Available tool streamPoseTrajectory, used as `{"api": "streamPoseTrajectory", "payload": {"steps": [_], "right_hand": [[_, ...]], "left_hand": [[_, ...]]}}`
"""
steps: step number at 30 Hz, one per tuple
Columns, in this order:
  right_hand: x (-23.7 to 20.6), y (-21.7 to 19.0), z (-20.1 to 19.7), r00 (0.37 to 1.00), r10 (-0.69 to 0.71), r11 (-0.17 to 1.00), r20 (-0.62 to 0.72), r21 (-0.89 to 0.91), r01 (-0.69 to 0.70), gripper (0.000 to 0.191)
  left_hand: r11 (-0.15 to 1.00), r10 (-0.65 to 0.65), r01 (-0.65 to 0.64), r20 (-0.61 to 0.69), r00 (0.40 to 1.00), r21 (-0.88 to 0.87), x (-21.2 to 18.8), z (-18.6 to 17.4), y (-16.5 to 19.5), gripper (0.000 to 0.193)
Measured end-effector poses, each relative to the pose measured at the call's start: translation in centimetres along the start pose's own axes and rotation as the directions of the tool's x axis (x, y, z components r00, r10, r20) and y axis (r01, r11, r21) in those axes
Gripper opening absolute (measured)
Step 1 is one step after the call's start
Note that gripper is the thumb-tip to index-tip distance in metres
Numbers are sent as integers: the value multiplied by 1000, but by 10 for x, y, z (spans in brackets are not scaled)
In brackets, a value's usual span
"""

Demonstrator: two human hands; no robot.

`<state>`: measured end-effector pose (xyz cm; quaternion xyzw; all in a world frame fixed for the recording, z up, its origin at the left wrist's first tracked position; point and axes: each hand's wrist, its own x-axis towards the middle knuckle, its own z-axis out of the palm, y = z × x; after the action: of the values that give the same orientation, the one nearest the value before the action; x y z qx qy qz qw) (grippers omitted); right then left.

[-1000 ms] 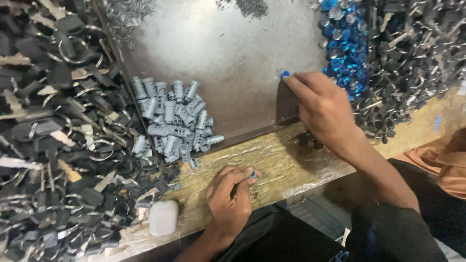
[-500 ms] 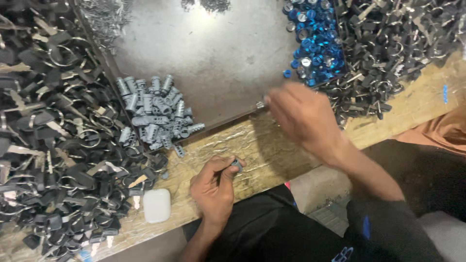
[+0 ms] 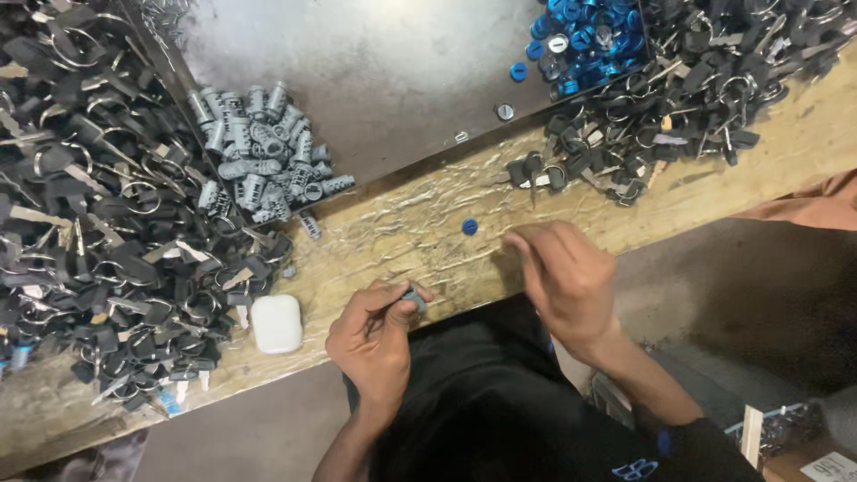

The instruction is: The person sits at a workbench covered with key blanks and plastic key head components. They pick up a key blank, fit a gray plastic head piece onto it, press a blue cap onto the head, and place the finished key onto a metal tray, repeating this assembly cycle.

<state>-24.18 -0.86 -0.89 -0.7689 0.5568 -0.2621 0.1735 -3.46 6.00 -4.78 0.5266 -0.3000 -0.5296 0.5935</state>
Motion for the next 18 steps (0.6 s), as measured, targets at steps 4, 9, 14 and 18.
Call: {"api": "streamPoseTrajectory", "payload": {"steps": [4,9,14,18], "right_hand": [[5,-4,-4,1000,16,997,-16,-72,-17,12],[13,-25,37,998,20,971,65,-237,-4,20],[9,-18,35,996,0,974,94,-225,21,22],[7,-7,21,995,-21,978,99,-206,41,25]], "left_hand": [[1000,-13,13,-10,1000,-13,-4,2,-3,8],[999,-32,33,22,999,-32,-4,12,-3,9],[998,-60,61,27,998,-3,1,7,-2,10],[996,-84,85,48,995,-27,3,9,-5,13]]}}
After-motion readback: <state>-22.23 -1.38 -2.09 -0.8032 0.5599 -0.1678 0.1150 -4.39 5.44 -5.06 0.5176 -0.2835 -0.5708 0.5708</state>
